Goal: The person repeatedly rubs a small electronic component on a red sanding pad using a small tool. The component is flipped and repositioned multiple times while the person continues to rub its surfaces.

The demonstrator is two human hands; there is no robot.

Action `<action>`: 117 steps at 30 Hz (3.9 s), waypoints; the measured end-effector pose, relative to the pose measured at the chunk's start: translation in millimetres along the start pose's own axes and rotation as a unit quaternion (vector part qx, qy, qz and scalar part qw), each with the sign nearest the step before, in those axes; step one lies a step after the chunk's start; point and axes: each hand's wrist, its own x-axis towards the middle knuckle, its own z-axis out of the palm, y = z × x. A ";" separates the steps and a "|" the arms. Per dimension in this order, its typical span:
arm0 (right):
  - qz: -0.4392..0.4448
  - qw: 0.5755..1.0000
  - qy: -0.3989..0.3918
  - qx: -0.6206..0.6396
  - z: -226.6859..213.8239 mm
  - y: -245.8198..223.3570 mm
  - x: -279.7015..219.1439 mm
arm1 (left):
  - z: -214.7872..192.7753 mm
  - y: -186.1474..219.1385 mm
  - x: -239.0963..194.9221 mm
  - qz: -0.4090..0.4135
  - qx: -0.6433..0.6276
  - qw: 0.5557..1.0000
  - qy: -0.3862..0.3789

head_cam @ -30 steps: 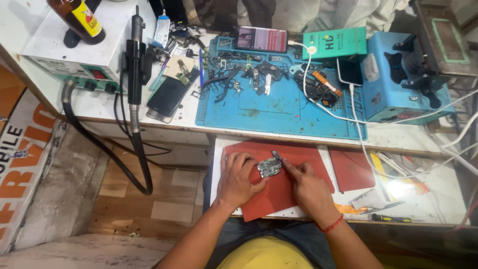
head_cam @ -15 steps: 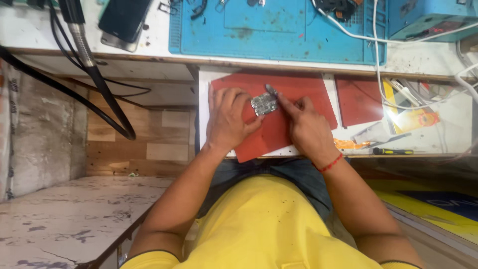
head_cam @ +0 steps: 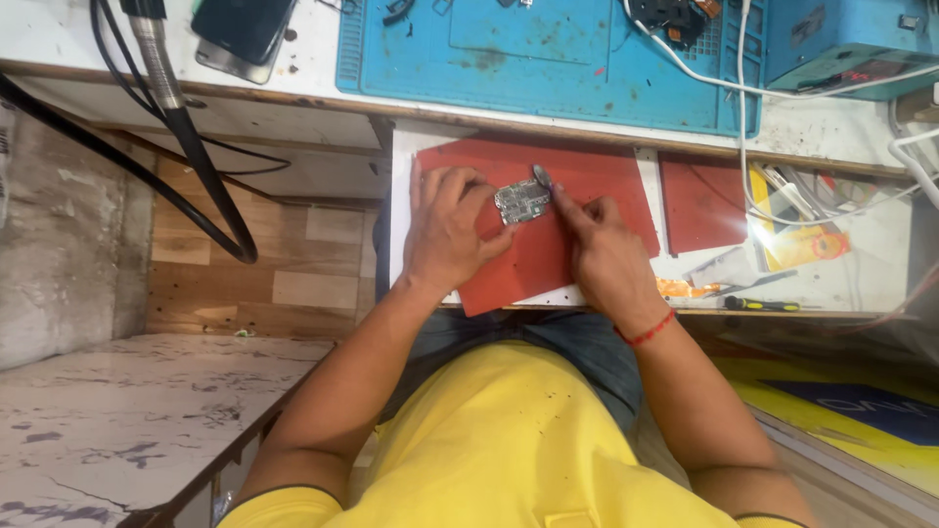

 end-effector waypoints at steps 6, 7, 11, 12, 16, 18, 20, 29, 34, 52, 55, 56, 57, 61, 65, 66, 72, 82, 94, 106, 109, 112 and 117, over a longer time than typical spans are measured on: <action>0.022 0.999 -0.039 -0.009 2.8 -17.7 17.8 | -1.1 -7.5 7.4 0.010 -0.001 1.000 0.004; 0.042 0.999 -0.034 -0.008 4.5 -18.9 20.1 | -0.6 -6.8 4.1 0.013 0.000 1.000 0.006; -0.026 0.998 -0.050 -0.001 -2.1 -25.4 13.9 | -9.4 -1.4 6.0 -0.036 -0.072 0.997 -0.015; -0.020 0.999 -0.040 0.008 -6.1 -22.8 16.7 | -10.7 -2.2 13.3 -0.016 -0.047 0.999 -0.002; 0.027 0.999 -0.016 -0.013 -4.4 -7.5 2.7 | -4.7 3.7 -0.3 0.005 0.009 1.000 0.019; 0.002 0.998 -0.066 -0.014 4.1 -3.9 3.7 | -8.1 0.6 -3.7 0.008 0.020 1.000 0.018; 0.012 0.998 -0.050 -0.023 5.1 1.3 13.7 | -8.8 -2.7 8.3 0.015 0.017 1.000 0.016; 0.042 0.997 -0.007 -0.061 3.1 4.5 13.3 | -7.8 1.5 8.3 -0.001 0.004 1.000 -0.030; -0.020 1.000 -0.009 -0.013 6.2 11.8 9.4 | -2.7 -9.7 10.7 0.015 -0.008 1.000 -0.005; 0.034 0.999 -0.019 0.011 13.6 -6.2 5.0 | 4.2 -8.4 -0.7 0.013 -0.019 1.000 -0.011; 0.032 0.999 -0.003 0.020 13.6 -3.5 6.4 | 2.1 -6.4 8.9 0.019 -0.016 1.000 -0.012; 0.021 0.999 0.008 0.024 12.5 -1.4 9.0 | 1.8 -7.3 12.9 0.028 -0.010 1.000 -0.007; 0.012 1.000 0.013 0.015 13.0 0.6 13.5 | 0.1 -8.3 12.5 0.031 0.003 1.000 0.003; 0.028 0.999 -0.013 0.015 17.3 -4.0 -2.6 | 1.2 -6.8 1.3 0.022 -0.003 1.000 -0.017; 0.016 0.999 0.020 0.020 1.4 -19.0 14.2 | -1.7 -6.4 13.7 0.025 -0.006 1.000 0.003; 0.002 1.000 0.021 0.013 1.1 -17.8 24.6 | -3.7 -9.1 14.2 0.021 -0.009 1.000 0.007; 0.000 0.999 -0.046 -0.030 10.0 4.3 11.3 | -2.0 -5.3 9.5 -0.006 -0.029 0.999 -0.020; -0.022 0.999 -0.004 -0.045 4.6 -7.0 9.2 | -1.7 -7.5 5.7 0.006 -0.004 1.000 -0.027; 0.001 0.997 -0.071 -0.044 -4.4 -1.7 15.8 | 2.5 -8.8 3.4 -0.001 0.020 1.000 -0.002; -0.068 0.995 0.060 -0.035 16.5 20.8 18.1 | -55.1 67.3 28.4 0.028 -0.197 0.978 0.063; -0.119 0.988 0.098 0.021 24.7 18.9 12.9 | -100.5 111.0 41.9 0.173 -0.275 0.945 0.040; -0.015 0.998 0.059 -0.015 21.0 7.0 12.4 | -130.7 153.1 62.6 0.245 -0.331 0.911 0.022; 0.022 0.996 0.068 -0.047 13.8 -8.5 12.4 | -109.0 131.5 52.5 0.234 -0.310 0.922 -0.001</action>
